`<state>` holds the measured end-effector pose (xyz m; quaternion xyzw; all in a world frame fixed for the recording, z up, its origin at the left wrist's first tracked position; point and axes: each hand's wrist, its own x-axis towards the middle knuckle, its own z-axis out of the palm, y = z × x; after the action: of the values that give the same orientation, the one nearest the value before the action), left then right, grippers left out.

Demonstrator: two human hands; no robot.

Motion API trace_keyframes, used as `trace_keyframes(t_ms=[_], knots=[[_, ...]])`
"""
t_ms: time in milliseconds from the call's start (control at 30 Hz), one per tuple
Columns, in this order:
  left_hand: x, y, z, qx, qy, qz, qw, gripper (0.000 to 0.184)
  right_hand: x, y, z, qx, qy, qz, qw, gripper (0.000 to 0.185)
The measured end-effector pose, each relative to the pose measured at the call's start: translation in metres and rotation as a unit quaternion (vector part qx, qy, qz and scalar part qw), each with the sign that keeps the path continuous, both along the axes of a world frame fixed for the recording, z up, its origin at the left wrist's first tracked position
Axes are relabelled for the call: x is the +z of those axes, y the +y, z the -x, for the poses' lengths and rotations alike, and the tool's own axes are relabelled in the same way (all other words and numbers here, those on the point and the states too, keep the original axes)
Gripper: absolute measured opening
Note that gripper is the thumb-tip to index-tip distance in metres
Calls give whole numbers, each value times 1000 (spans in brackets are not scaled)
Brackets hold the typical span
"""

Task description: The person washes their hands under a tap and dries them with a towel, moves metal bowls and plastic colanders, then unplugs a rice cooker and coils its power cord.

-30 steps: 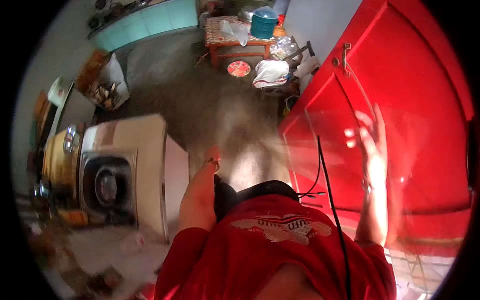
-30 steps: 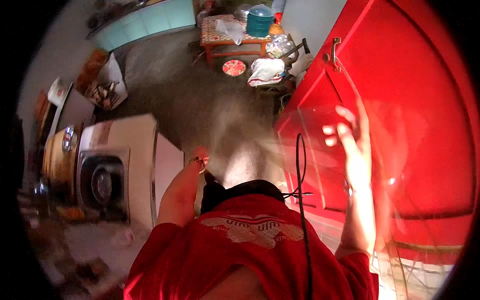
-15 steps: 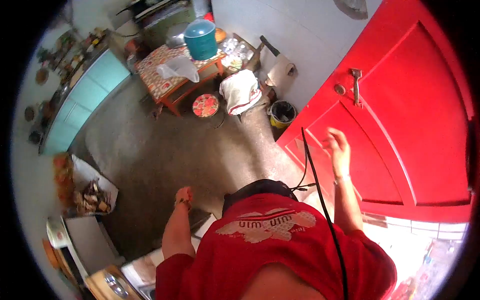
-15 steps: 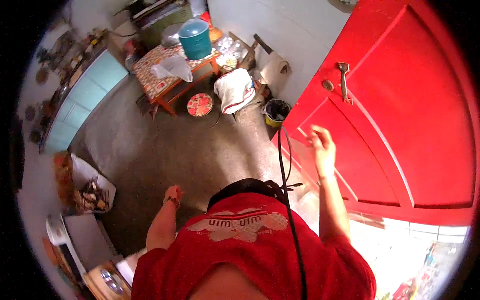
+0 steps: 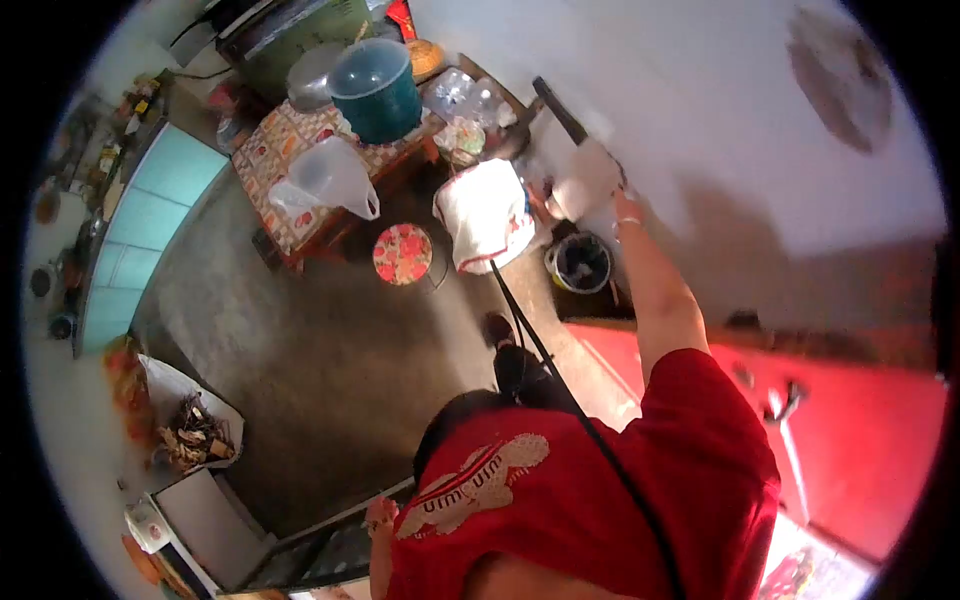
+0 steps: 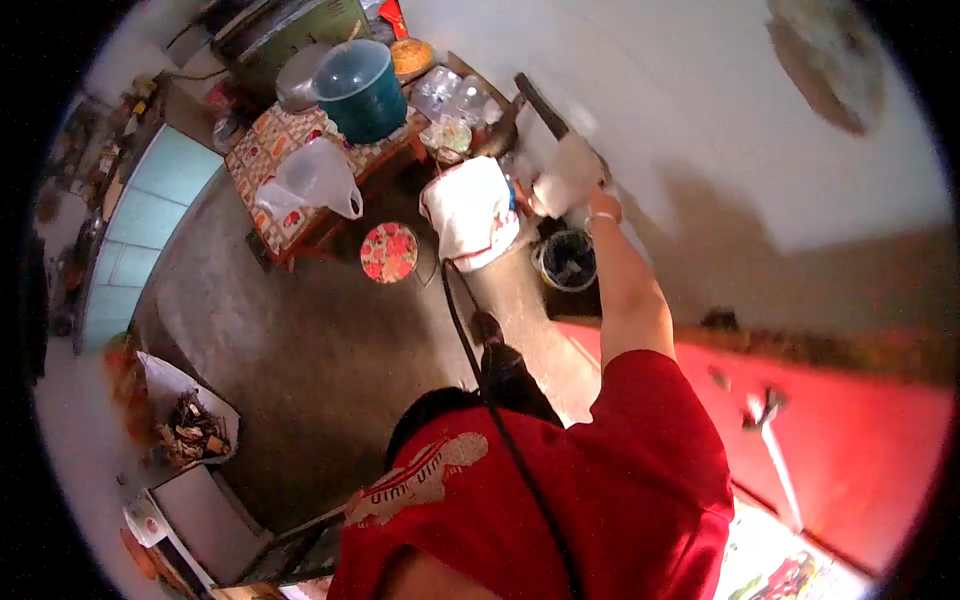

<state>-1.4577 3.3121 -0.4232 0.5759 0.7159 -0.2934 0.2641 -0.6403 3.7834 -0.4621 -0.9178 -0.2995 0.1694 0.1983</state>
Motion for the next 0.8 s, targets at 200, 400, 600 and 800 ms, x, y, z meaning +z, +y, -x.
trace_keyframes(t_ms=[200,400,600,800], knots=[[21,74,-71,394,-221,-2,892,21,10,58,-60,-63,165,56,983,43],[12,223,-102,615,-395,-82,677,24,23,95,-29,-90,-18,39,995,33],[85,385,-180,517,-506,-139,676,19,91,106,32,85,117,-345,927,17],[207,480,-259,198,-575,-333,721,21,272,116,202,504,380,-262,730,14]])
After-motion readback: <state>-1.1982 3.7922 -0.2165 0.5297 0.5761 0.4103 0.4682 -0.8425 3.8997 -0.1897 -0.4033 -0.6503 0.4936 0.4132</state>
